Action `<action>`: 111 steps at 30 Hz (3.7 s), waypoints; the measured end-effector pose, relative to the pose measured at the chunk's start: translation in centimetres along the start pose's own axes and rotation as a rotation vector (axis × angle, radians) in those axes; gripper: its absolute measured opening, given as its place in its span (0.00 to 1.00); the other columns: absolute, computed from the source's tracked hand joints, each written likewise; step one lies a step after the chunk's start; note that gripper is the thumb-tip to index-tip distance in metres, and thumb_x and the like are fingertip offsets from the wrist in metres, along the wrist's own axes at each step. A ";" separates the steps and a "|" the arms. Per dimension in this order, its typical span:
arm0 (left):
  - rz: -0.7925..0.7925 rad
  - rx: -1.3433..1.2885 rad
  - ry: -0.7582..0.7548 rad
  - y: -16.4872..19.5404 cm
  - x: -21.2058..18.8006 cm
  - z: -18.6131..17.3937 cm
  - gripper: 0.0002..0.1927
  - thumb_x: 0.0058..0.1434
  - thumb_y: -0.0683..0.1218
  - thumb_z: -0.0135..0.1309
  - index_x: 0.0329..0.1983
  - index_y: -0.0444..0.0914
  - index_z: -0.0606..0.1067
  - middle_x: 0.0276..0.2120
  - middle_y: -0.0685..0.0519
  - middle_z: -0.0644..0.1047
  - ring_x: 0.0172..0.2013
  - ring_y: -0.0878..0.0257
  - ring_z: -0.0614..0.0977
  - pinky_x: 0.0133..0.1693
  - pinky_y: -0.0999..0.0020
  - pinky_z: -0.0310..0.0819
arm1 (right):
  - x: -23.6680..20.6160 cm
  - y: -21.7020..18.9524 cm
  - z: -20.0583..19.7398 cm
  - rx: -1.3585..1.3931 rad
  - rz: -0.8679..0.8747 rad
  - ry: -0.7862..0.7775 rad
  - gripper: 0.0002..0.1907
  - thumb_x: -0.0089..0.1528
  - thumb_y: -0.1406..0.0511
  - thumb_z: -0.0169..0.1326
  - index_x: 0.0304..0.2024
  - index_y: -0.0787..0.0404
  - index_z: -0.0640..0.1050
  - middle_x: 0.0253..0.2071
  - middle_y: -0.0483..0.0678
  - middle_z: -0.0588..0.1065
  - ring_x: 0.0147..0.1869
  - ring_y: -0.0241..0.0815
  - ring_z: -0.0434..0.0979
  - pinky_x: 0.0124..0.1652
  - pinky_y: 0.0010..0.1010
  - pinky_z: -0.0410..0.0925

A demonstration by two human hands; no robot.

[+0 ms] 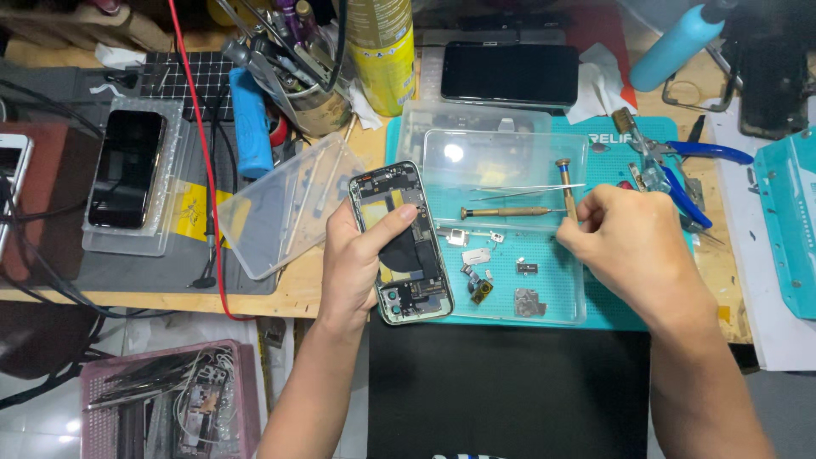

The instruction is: The person works on a disassembled smartphone at a repair bench, holding the phone frame and using a screwdriver and tweezers to remove, reposition, and secure small internal components and screws. They repeatedly lift and reorient the phone while transferring small parts between the device and the work mat.

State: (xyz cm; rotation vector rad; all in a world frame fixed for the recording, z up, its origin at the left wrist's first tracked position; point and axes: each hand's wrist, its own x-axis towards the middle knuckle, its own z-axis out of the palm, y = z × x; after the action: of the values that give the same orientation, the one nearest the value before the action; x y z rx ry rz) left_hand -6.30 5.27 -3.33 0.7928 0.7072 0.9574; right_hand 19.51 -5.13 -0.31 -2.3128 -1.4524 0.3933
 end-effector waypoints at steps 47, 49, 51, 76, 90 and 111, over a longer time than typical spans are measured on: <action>0.178 0.419 -0.105 -1.7 2.1 -0.3 0.20 0.68 0.34 0.48 0.64 0.31 0.68 0.46 0.48 0.80 0.45 0.69 0.80 0.47 0.74 0.75 | -1.6 -0.4 0.5 0.373 -0.297 0.036 0.08 0.61 0.70 0.60 0.44 0.65 0.80 0.35 0.50 0.82 0.38 0.36 0.85 0.36 0.25 0.75; 0.230 0.452 -0.118 -1.9 2.2 -0.3 0.20 0.69 0.34 0.48 0.65 0.30 0.68 0.47 0.48 0.80 0.47 0.69 0.80 0.49 0.74 0.75 | -1.6 -0.5 0.6 0.405 -0.292 0.045 0.09 0.62 0.70 0.60 0.44 0.66 0.80 0.35 0.50 0.82 0.38 0.36 0.85 0.37 0.25 0.75; 0.193 0.429 -0.105 -2.0 2.2 -0.3 0.21 0.68 0.34 0.48 0.65 0.31 0.68 0.46 0.48 0.80 0.45 0.69 0.80 0.47 0.74 0.75 | -1.6 -0.5 0.7 0.415 -0.292 0.047 0.09 0.62 0.70 0.60 0.44 0.66 0.80 0.35 0.49 0.83 0.37 0.36 0.84 0.36 0.25 0.74; 0.561 1.116 -0.010 -1.8 1.2 1.3 0.23 0.65 0.44 0.56 0.62 0.31 0.72 0.60 0.41 0.73 0.59 0.44 0.77 0.57 0.57 0.71 | -2.5 -0.8 -0.8 0.572 -0.243 0.078 0.06 0.63 0.73 0.60 0.43 0.68 0.79 0.37 0.52 0.81 0.39 0.36 0.83 0.39 0.23 0.74; 0.790 0.977 -0.211 1.7 -4.0 5.5 0.15 0.66 0.44 0.64 0.53 0.36 0.77 0.51 0.48 0.80 0.52 0.54 0.82 0.57 0.61 0.74 | -5.0 0.1 -2.8 1.126 -0.222 0.113 0.04 0.72 0.76 0.51 0.46 0.75 0.75 0.39 0.63 0.79 0.38 0.45 0.82 0.41 0.31 0.75; 0.741 0.703 -0.420 0.8 -4.8 7.5 0.10 0.64 0.39 0.68 0.45 0.40 0.79 0.38 0.55 0.82 0.39 0.62 0.84 0.42 0.70 0.74 | -7.2 0.6 -3.1 1.272 -0.250 0.109 0.07 0.67 0.75 0.52 0.48 0.71 0.73 0.40 0.65 0.78 0.41 0.49 0.81 0.42 0.39 0.76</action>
State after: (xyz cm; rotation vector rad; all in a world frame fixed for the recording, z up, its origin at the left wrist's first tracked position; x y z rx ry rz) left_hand -2.51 -0.73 2.07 1.9027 0.3584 1.1436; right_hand 18.22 -12.36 2.38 -1.0984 -0.9300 0.7929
